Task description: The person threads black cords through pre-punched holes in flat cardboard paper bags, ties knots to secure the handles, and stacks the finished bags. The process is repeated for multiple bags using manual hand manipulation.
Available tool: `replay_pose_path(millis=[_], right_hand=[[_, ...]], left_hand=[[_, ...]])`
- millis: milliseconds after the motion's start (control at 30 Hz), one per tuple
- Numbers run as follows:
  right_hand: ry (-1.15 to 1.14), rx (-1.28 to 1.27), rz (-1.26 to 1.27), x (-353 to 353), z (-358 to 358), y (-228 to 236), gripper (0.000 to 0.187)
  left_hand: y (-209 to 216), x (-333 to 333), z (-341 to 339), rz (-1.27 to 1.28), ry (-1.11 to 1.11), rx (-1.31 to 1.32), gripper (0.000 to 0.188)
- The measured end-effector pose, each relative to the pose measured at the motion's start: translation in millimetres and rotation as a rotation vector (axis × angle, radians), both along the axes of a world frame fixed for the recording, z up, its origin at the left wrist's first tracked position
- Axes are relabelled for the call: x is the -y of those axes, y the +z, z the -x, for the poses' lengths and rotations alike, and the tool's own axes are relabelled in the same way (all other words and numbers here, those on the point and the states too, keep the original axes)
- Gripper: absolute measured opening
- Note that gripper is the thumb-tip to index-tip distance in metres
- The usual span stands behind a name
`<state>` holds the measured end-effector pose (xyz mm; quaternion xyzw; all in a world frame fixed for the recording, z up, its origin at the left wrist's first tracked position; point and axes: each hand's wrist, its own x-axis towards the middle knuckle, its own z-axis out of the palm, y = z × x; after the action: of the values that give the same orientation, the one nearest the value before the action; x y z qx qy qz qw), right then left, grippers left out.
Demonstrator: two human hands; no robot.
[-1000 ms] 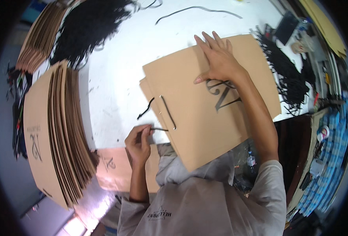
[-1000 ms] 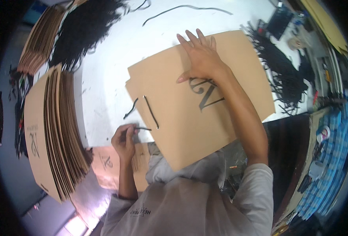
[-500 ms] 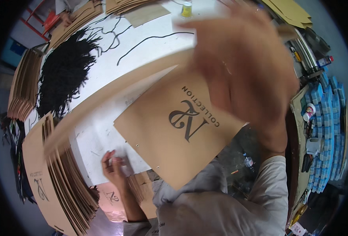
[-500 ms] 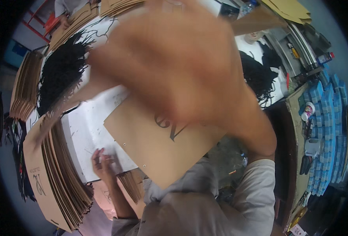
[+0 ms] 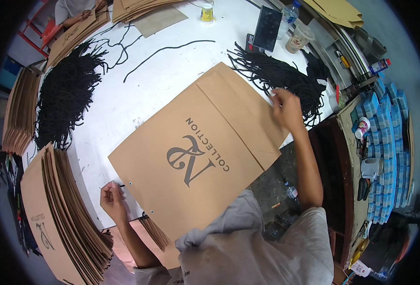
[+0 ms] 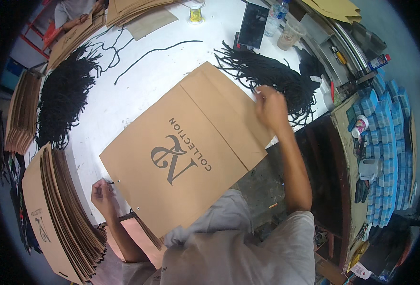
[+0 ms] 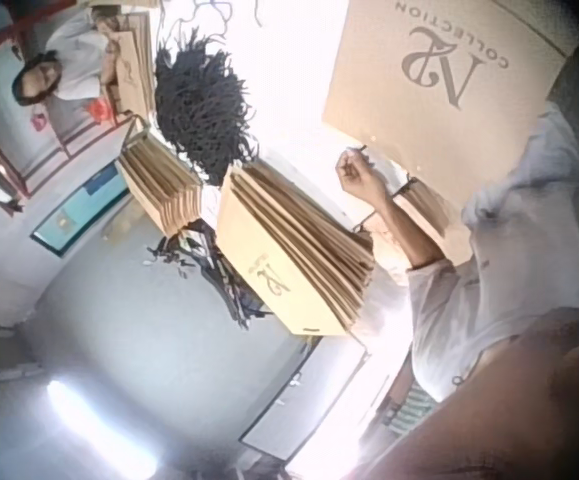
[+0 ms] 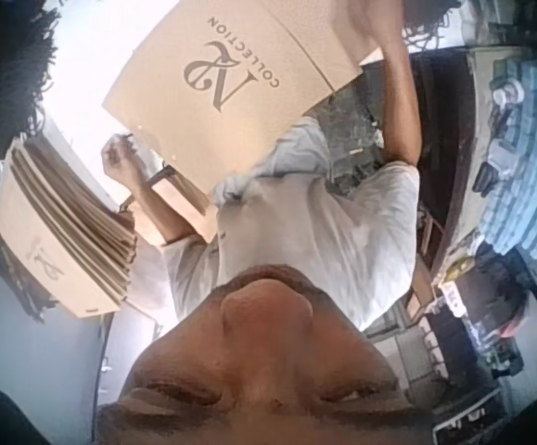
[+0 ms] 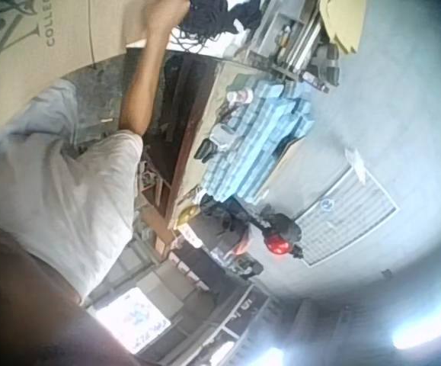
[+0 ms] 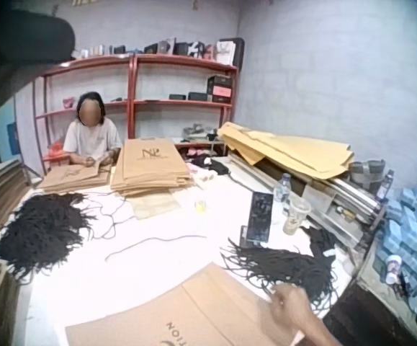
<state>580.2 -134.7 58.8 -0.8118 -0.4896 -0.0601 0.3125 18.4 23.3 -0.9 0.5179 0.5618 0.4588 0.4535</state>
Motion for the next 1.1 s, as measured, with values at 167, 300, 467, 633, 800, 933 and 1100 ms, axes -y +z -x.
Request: replay_pose_path(millis=[167, 300, 467, 633, 800, 933, 1100], right_hand=[[-0.247, 0.074, 0.06, -2.1, -64.1, -33.9, 0.012], [-0.33, 0.01, 0.08, -17.2, -77.7, -28.2, 0.014], [-0.305, 0.072, 0.249, -21.4, -82.2, -34.0, 0.023], [-0.186, 0.134, 0.036, -39.1, -42.4, -8.2, 0.018], [0.045, -0.181, -0.217, -46.7, 73.6, 14.6, 0.018], [0.636, -0.418, -0.167, -59.8, 200.8, 25.2, 0.02], [0.869, -0.593, -0.02, -65.0, 281.6, -3.9, 0.013]], left_hand=[[0.9, 18.6, 10.7, 0.027, -0.003, -0.181, 0.019], [10.9, 33.6, 7.2, 0.119, -0.032, -0.166, 0.021], [11.4, 34.2, -4.3, 0.159, -0.06, -0.102, 0.022], [2.0, 41.7, 1.7, 0.115, -0.101, -0.087, 0.018], [27.1, 50.8, -34.2, 0.272, -0.139, 0.066, 0.027], [28.9, 70.9, -54.9, 0.334, -0.199, 0.185, 0.038], [19.6, 82.6, -65.9, 0.248, -0.279, 0.224, 0.043]])
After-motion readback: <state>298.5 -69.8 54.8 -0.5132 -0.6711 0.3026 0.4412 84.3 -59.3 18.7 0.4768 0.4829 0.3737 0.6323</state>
